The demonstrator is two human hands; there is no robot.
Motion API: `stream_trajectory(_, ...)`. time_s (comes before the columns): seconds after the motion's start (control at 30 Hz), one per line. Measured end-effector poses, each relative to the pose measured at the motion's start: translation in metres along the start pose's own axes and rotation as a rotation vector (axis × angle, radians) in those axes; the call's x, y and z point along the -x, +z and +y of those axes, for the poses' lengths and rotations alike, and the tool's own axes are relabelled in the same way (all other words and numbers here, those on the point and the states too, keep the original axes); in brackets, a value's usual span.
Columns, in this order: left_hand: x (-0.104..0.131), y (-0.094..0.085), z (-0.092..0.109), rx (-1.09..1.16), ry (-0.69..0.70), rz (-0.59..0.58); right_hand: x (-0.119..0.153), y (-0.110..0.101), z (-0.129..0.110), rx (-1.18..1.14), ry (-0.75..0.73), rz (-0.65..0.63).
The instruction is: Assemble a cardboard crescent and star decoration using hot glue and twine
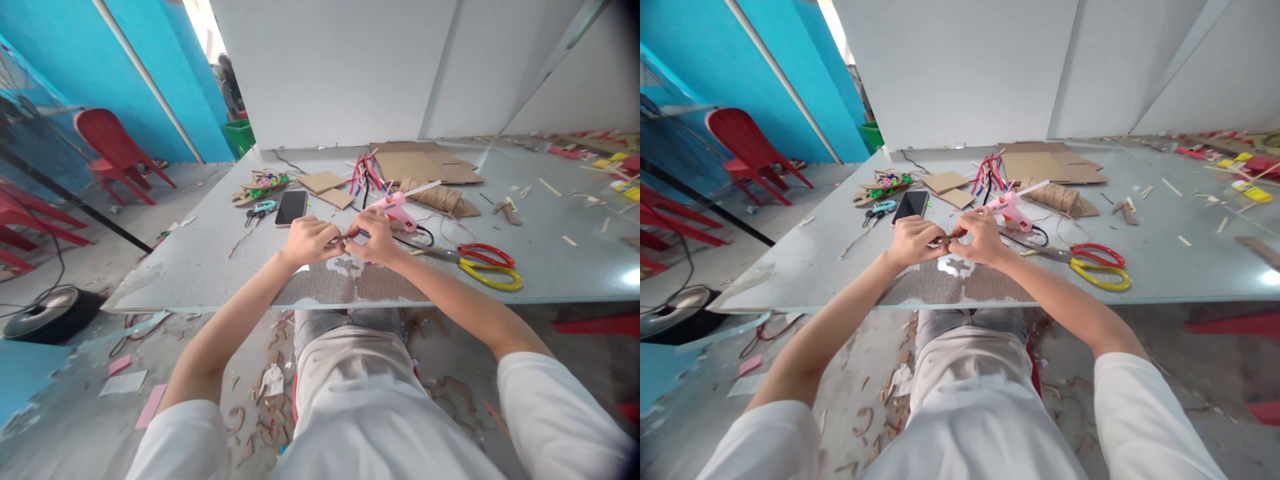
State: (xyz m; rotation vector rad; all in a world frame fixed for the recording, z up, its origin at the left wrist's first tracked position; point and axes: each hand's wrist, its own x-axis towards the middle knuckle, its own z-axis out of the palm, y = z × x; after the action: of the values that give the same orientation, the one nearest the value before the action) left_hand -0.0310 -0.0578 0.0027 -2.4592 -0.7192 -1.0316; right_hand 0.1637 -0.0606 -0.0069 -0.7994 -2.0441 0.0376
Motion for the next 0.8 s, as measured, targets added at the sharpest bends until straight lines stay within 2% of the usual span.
stream_trajectory(0.27, 0.0004, -0.0002, -0.0031, -0.036, -0.138, 0.013, -0.0014, -0.0062, 0.0005, 0.042, -0.053, -0.05)
stream_trajectory(0.47, 0.0011, -0.0035, -0.0037, 0.019, -0.03, 0.088, -0.0006, 0.0007, 0.005, 0.073, -0.112, 0.023)
stream_trajectory(0.6, 0.0011, -0.0041, -0.0045, 0.04, -0.016, 0.084, 0.0003, 0.0013, 0.0063, 0.061, -0.149, 0.05)
stream_trajectory(0.8, 0.0005, -0.0039, -0.0044, 0.05, 0.001, 0.1, -0.0003, -0.0024, 0.004, 0.077, -0.164, 0.013)
